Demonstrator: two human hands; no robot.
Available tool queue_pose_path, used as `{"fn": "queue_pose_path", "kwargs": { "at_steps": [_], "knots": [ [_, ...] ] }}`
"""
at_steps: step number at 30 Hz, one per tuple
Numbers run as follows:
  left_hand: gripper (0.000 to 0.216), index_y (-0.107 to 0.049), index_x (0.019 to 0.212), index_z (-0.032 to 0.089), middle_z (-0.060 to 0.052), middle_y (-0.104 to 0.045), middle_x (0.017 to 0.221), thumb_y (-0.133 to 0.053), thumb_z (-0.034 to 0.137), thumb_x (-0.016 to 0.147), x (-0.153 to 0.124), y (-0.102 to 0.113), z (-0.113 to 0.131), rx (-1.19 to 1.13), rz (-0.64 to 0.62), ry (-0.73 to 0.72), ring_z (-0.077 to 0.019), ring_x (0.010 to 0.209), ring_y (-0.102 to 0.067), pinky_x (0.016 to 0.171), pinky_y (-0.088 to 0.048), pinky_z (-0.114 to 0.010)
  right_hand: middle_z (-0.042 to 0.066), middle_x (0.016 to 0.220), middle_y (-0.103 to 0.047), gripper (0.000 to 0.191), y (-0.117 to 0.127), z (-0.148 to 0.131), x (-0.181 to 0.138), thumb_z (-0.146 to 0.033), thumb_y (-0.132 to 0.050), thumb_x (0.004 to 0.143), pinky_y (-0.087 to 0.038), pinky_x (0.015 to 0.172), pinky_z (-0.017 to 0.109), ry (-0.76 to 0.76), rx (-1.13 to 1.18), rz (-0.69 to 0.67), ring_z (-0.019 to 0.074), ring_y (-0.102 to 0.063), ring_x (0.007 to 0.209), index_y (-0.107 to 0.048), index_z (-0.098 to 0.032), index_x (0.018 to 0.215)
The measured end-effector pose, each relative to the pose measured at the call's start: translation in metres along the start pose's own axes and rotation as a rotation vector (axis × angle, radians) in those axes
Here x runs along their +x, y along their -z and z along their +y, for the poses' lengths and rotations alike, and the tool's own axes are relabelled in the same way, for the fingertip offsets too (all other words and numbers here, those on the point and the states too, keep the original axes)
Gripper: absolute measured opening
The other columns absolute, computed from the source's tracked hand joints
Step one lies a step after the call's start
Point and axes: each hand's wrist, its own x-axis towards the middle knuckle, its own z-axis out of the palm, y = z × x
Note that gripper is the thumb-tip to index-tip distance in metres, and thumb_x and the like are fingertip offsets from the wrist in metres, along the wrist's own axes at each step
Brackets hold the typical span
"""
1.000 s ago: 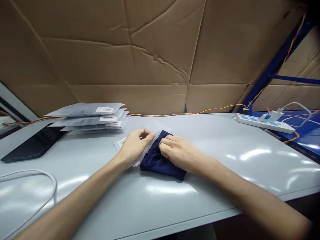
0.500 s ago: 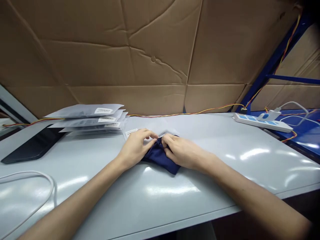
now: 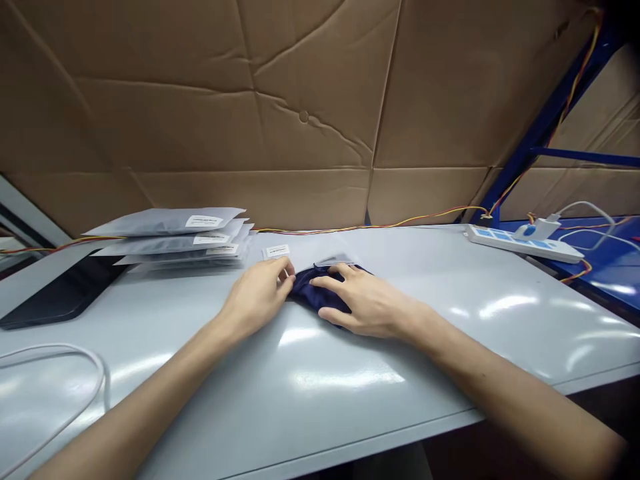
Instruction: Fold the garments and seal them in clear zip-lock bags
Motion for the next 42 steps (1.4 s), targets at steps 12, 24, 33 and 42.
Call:
{"fn": "queue_pose_path", "kwargs": {
  "at_steps": [12,24,33,42],
  "knots": [
    [0.029,-0.063,0.095,0.024,-0.005,-0.066,0.095,-0.037,0.039,0.097,-0.005,-0.002,0.011,0.064,0.086,-0.078,-0.0225,0.074,-0.062,0.067,-0.043,-0.036,0.019,0.140,-0.058,0.047,-0.020,-0.005,0.015,-0.043,-0.042,0.105,-0.041,0.110,0.053,-0.139,-0.198,0.087,0.0331,-0.053,0.131,-0.057,-0.019,0.142],
    [0.032,-0.065,0.108,0.026,-0.005,-0.065,0.103,-0.037,0.038,0.101,-0.001,-0.007,0.007,0.138,0.075,-0.133,-0.0226,0.081,-0.064,0.070,-0.044,-0.034,0.018,0.152,-0.048,0.057,-0.021,-0.002,0.021,-0.051,-0.044,0.103,-0.035,0.116,0.053,-0.050,-0.143,0.096,0.0337,-0.043,0.142,-0.047,-0.019,0.150],
    [0.041,-0.063,0.122,0.022,-0.011,-0.066,0.121,-0.030,0.035,0.101,0.003,0.001,-0.003,0.197,0.024,0.033,-0.0319,0.101,-0.066,0.082,-0.050,-0.044,0.011,0.110,-0.066,0.024,-0.001,0.014,0.016,-0.027,-0.047,0.102,-0.050,0.092,0.040,-0.123,-0.091,0.238,0.0244,-0.061,0.104,-0.067,-0.017,0.107],
    [0.078,-0.051,0.142,0.019,-0.017,-0.054,0.142,-0.048,0.075,0.087,-0.006,0.004,0.003,0.174,-0.128,0.014,-0.0390,0.122,-0.058,0.099,-0.047,-0.053,0.016,0.134,-0.059,0.041,-0.001,0.050,0.004,-0.041,-0.057,0.096,-0.051,0.098,0.042,-0.350,0.232,0.137,0.0264,-0.062,0.117,-0.054,-0.017,0.129]
  ]
}}
